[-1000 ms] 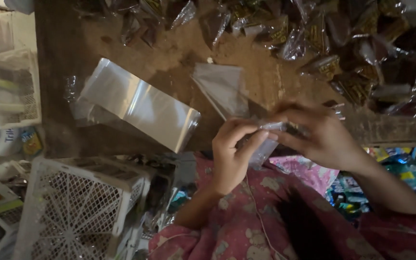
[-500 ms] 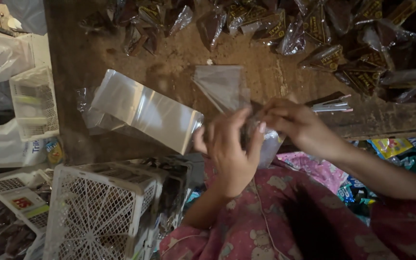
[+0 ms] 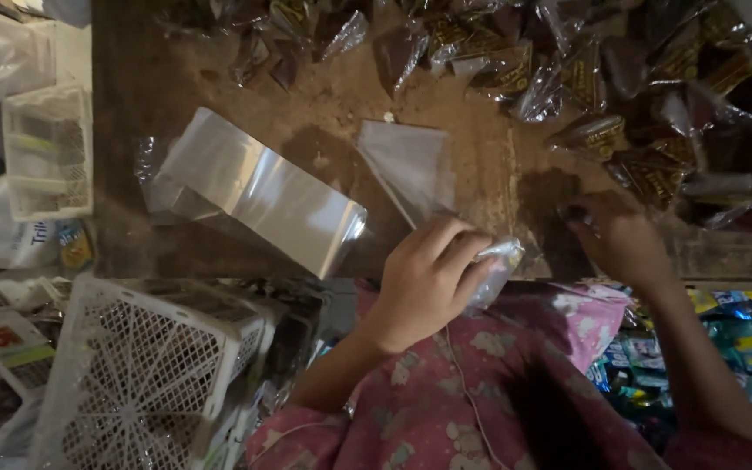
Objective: Packaging small triangular snack packets into larger plastic bags and sealing them with a stapler.
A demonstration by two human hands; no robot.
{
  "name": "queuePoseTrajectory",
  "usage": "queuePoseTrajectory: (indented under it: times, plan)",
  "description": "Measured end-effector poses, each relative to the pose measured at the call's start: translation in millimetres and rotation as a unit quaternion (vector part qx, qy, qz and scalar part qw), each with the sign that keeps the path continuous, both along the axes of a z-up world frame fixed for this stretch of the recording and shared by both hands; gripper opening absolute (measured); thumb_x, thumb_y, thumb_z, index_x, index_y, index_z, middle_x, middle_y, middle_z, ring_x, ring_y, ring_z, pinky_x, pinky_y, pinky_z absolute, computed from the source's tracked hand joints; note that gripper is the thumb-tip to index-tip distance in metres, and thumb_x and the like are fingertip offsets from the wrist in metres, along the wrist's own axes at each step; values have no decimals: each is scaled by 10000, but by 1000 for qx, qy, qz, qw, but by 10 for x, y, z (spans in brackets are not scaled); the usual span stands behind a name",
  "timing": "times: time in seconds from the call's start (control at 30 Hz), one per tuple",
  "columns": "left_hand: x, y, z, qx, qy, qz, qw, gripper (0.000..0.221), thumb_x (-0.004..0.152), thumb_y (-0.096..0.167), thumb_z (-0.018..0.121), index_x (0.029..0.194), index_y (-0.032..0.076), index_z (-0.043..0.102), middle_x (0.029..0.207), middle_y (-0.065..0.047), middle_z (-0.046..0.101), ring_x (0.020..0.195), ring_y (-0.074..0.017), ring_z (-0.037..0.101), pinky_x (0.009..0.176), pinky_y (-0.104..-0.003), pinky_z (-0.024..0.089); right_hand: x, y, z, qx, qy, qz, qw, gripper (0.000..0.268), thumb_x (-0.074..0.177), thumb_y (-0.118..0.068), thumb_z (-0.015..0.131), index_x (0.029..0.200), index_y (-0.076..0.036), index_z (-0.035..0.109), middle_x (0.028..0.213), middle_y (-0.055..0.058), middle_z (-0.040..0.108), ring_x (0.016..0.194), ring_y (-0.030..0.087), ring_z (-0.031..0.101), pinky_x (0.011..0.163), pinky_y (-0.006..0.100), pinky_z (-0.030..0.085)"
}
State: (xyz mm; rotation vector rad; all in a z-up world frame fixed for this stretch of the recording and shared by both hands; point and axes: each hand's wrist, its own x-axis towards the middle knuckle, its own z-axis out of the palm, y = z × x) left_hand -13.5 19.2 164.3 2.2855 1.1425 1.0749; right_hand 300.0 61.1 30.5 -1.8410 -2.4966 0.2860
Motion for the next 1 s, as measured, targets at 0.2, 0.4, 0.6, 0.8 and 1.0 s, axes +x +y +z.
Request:
queuePoseTrajectory:
  times: [0.2, 0.4, 0.6, 0.8, 1.0]
  plan:
    - [238, 52, -60, 108, -63, 157, 980, 240, 945, 70, 744, 762, 80, 588, 747, -1, 455, 540, -100, 372, 471, -232, 284, -714, 132, 941, -340, 802, -20, 490, 367, 1053, -277, 588, 1299, -10, 535, 896, 139, 738, 509, 119, 595, 557, 275, 612]
    - [394, -51, -28, 23, -49, 237, 970, 99, 813, 138, 739, 886, 112, 677, 830, -16, 557, 667, -151, 563, 548, -288, 473, -1422, 125, 1411, -119, 809, -115, 564, 408, 946, -553, 676, 939, -177, 519, 738, -42, 490, 604, 79, 448, 506, 220, 408]
    - [411, -179, -56, -13, -132, 208, 969, 140, 834, 72, 651, 965, 51, 697, 1002, -115, 584, 857, -255, 659, 759, -364, 573, -1585, -14, 1228, 100, 749, 12, 655, 433, 1112, -479, 463, 911, -95, 461, 678, 61, 481, 530, 182, 550, 499, 306, 542]
    - [412, -213, -168, -33, -237, 206, 949, 264, 866, 12, 752, 1063, 36, 578, 1079, -125, 676, 987, -269, 703, 871, -347, 579, -1593, -85, 1141, 157, 743, -3, 651, 594, 1032, -714, 347, 838, -177, 508, 606, 9, 541, 540, 164, 644, 454, 251, 550]
    - [460, -188, -135, -3, -217, 206, 954, 189, 867, 23, 767, 882, 34, 579, 894, -81, 665, 822, -234, 661, 721, -336, 552, -1672, -91, 937, 272, 725, 55, 630, 664, 1062, -633, 284, 764, -81, 501, 561, 107, 530, 460, 247, 599, 421, 318, 499]
